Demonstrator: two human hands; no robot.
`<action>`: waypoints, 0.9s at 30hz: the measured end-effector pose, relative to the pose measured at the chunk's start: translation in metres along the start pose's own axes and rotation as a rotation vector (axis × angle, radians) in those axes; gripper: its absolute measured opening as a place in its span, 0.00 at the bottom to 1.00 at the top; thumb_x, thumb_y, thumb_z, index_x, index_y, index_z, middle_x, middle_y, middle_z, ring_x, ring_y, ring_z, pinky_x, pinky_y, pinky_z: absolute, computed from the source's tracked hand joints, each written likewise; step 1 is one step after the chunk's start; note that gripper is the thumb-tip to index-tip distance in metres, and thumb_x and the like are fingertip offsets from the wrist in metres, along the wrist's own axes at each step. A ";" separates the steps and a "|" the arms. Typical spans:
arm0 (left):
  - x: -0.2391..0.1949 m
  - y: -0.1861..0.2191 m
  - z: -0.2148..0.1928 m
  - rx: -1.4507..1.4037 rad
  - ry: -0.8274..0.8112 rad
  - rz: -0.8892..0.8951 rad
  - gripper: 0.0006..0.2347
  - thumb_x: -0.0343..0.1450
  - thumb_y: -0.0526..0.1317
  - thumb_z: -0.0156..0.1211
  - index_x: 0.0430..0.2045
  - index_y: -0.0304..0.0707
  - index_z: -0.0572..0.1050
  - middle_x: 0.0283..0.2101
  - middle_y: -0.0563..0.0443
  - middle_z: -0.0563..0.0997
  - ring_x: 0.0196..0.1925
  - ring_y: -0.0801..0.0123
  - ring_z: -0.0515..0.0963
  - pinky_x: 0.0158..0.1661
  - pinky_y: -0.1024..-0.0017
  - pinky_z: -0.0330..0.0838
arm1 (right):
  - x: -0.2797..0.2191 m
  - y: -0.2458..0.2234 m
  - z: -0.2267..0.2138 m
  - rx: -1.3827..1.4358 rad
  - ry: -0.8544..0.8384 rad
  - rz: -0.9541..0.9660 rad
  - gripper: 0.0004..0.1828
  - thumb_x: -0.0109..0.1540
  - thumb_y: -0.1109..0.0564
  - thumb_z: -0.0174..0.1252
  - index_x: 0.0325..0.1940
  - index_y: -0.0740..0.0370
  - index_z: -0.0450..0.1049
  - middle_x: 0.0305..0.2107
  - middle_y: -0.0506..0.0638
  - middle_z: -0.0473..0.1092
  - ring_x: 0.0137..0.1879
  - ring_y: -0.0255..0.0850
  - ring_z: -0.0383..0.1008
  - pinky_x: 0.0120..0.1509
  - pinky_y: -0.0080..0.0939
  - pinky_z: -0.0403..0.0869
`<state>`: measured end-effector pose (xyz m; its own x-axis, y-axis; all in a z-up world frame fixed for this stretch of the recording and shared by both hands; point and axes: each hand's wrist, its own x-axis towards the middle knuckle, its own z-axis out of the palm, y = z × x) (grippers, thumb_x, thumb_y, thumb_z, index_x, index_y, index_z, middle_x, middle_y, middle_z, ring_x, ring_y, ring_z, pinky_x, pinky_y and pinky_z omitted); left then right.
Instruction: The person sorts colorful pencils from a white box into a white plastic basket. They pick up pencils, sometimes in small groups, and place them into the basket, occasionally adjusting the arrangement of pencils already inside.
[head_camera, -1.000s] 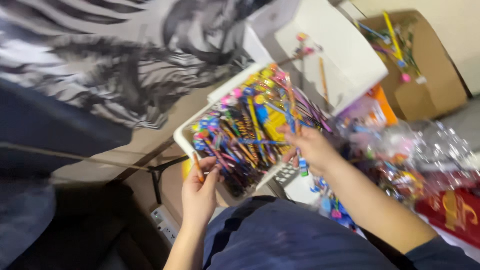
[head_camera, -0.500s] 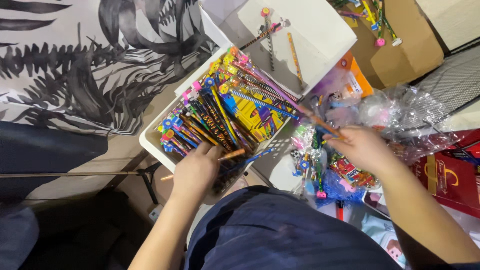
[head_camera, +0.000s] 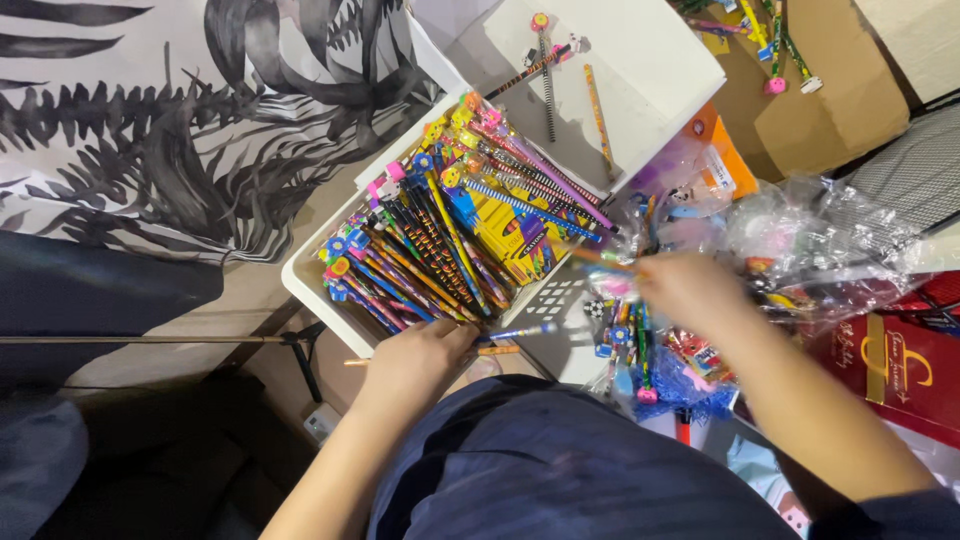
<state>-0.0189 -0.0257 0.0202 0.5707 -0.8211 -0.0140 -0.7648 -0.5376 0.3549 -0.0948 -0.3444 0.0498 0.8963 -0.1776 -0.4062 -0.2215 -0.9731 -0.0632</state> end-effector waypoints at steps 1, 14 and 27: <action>-0.001 0.002 -0.012 0.006 -0.001 0.007 0.10 0.65 0.44 0.52 0.38 0.50 0.73 0.33 0.52 0.75 0.33 0.55 0.80 0.30 0.63 0.77 | -0.009 -0.005 -0.022 0.037 0.004 0.037 0.16 0.57 0.49 0.51 0.44 0.56 0.75 0.34 0.59 0.75 0.45 0.54 0.75 0.49 0.51 0.74; 0.016 -0.048 -0.020 0.635 0.417 0.181 0.01 0.63 0.40 0.53 0.21 0.51 0.71 0.27 0.56 0.63 0.27 0.65 0.66 0.12 0.70 0.58 | 0.002 0.067 -0.015 -0.191 0.444 0.050 0.21 0.64 0.44 0.36 0.47 0.52 0.72 0.30 0.61 0.70 0.40 0.57 0.72 0.39 0.53 0.70; -0.026 -0.073 -0.003 0.550 0.532 0.196 0.09 0.60 0.47 0.58 0.29 0.52 0.77 0.37 0.52 0.70 0.47 0.55 0.72 0.31 0.67 0.66 | 0.067 -0.090 -0.043 -0.378 1.081 -1.021 0.18 0.66 0.55 0.36 0.44 0.37 0.72 0.45 0.43 0.72 0.62 0.51 0.66 0.75 0.57 0.44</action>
<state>0.0225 0.0356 -0.0023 0.3705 -0.7834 0.4990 -0.8253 -0.5241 -0.2101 0.0017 -0.2752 0.0680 0.4794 0.7128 0.5119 0.6002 -0.6919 0.4013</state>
